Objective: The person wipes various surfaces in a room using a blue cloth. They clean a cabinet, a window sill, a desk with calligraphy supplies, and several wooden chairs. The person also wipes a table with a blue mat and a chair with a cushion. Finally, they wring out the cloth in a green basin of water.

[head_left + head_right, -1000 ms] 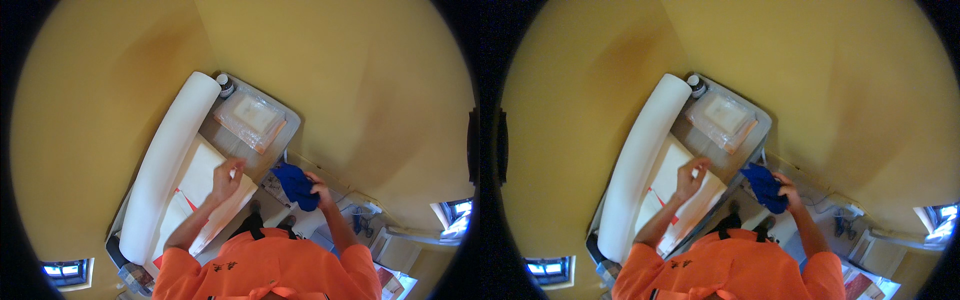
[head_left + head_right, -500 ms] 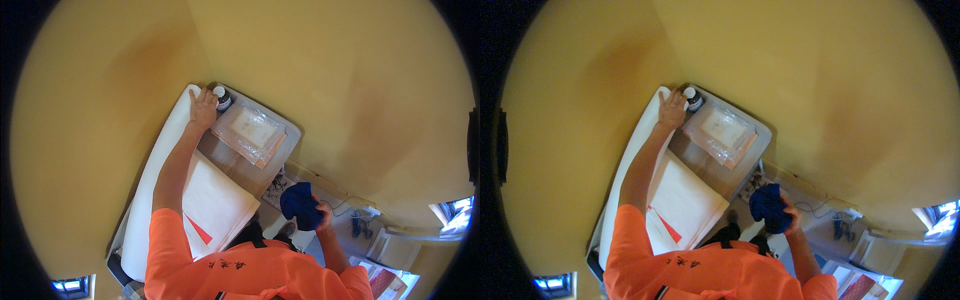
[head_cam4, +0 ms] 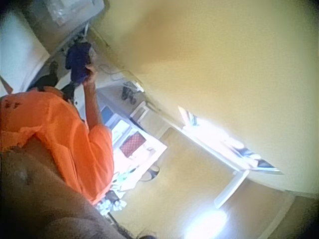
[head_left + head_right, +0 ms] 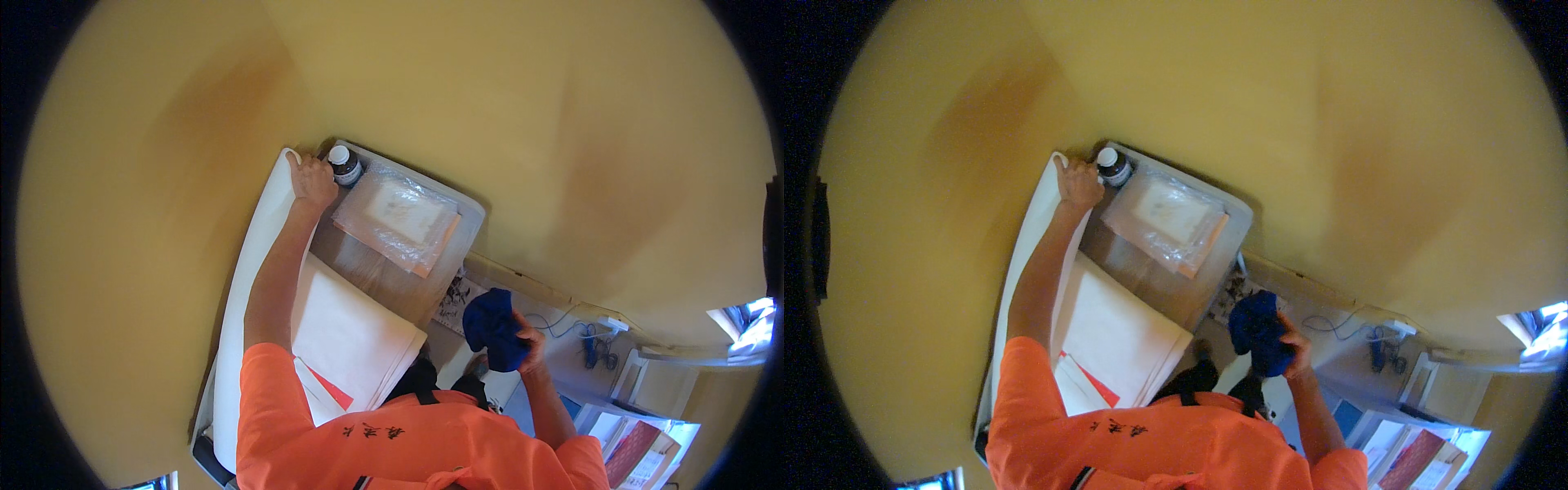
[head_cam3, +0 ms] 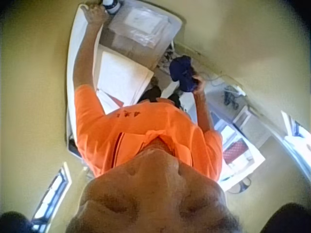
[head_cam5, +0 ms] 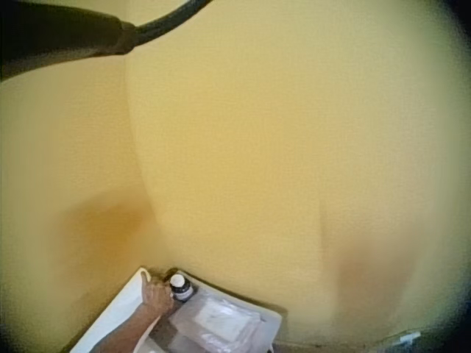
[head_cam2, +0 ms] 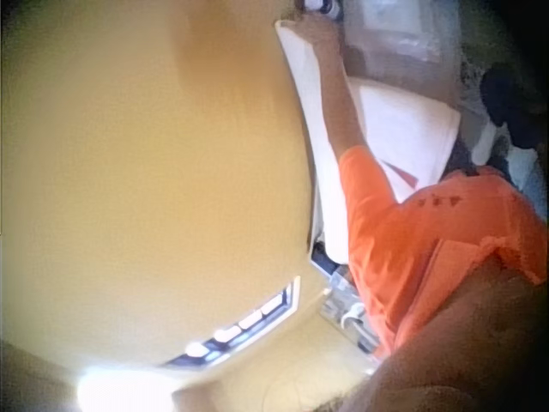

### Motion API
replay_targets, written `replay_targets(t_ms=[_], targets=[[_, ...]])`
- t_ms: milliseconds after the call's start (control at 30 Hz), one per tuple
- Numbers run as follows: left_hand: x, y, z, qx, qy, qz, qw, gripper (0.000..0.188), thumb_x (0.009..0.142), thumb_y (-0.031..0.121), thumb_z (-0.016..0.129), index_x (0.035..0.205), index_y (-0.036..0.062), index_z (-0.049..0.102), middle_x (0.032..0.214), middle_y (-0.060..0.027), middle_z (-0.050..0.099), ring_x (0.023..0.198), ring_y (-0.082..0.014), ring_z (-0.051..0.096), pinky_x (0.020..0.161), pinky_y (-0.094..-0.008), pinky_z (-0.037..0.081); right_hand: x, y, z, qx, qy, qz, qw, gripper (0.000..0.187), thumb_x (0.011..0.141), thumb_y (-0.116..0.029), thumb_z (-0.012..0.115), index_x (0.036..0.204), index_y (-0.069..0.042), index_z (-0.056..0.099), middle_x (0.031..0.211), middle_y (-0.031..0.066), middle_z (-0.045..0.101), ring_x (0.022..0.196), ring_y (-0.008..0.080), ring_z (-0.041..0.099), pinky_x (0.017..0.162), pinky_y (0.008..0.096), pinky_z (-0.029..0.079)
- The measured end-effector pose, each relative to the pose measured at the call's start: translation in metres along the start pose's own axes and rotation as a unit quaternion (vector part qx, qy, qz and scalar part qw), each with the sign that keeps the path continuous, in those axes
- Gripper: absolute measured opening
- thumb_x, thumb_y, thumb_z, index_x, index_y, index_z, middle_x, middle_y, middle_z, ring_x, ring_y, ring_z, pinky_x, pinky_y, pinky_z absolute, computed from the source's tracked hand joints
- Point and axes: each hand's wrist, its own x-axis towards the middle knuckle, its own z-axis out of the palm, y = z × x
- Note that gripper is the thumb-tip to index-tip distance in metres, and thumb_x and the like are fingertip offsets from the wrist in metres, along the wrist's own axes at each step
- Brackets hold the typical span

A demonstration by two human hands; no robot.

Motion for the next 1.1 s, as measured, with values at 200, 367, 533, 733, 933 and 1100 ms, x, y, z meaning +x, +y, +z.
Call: replay_targets(t_ms=[200,367,533,733,933,1100], targets=[[0.036,0.006,-0.005,-0.077,-0.067,-0.04,0.994,0.045,0.074,0.038,0.067,0.108,0.0086,0.065,0.101,-0.0106,0.069,0.105,-0.0246,0.062,0.103,-0.0474,0.029,-0.012,-0.005,0.007,0.009,-0.002,-0.012,1.0,0.081,0.06,-0.016,0.057,0.137,-0.002,0.041,0.135,0.0167,0.047,0.124,0.0356,0.045,0.107,0.0447,0.034],[0.054,0.002,0.014,-0.125,-0.056,-0.041,0.99,0.043,0.075,0.04,0.067,0.108,0.012,0.065,0.102,-0.011,0.068,0.1,-0.0258,0.064,0.101,-0.043,0.035,-0.005,-0.01,0.023,-0.005,0.039,-0.072,0.997,0.085,0.06,-0.019,0.059,0.14,-0.002,0.037,0.136,0.0181,0.046,0.124,0.0353,0.045,0.107,0.0453,0.034],[0.043,-0.006,-0.009,-0.113,-0.086,-0.028,0.99,0.035,0.078,0.037,0.065,0.099,0.0097,0.068,0.105,-0.0103,0.066,0.096,-0.0241,0.064,0.103,-0.0579,0.025,0.042,-0.065,0.149,-0.09,-0.156,-0.095,0.979,0.078,0.068,-0.018,0.061,0.14,-0.004,0.037,0.137,0.0159,0.046,0.124,0.0313,0.046,0.107,0.0424,0.034],[0.006,-0.012,0.007,-0.119,0.093,0.06,0.987,0.031,0.079,0.036,0.063,0.091,0.008,0.07,0.091,-0.0072,0.067,0.105,-0.0235,0.057,0.101,-0.0672,0.02,0.18,-0.079,0.305,-0.529,-0.246,-0.248,0.773,0.055,0.083,-0.009,0.059,0.136,-0.007,0.043,0.125,0.007,0.054,0.114,0.0185,0.051,0.1,0.0327,0.038],[0.018,0.002,0.013,-0.078,0.014,0.082,0.993,0.027,0.079,0.035,0.062,0.091,0.0136,0.073,0.094,-0.0058,0.07,0.099,-0.0239,0.06,0.101,-0.0695,0.015,0.331,-0.009,0.366,-0.764,-0.229,-0.454,0.397,0.042,0.08,-0.019,0.061,0.122,-0.015,0.057,0.118,0.0159,0.058,0.108,0.0334,0.055,0.098,0.0434,0.041],[0.009,-0.011,0.026,-0.111,-0.006,0.086,0.99,0.028,0.079,0.038,0.062,0.084,0.0125,0.072,0.083,-0.0073,0.07,0.095,-0.0249,0.062,0.101,-0.0638,0.02,0.342,0.001,0.391,-0.841,-0.261,-0.32,0.349,0.038,0.08,-0.022,0.059,0.118,-0.017,0.06,0.116,0.0132,0.059,0.109,0.0335,0.054,0.096,0.0455,0.041]])
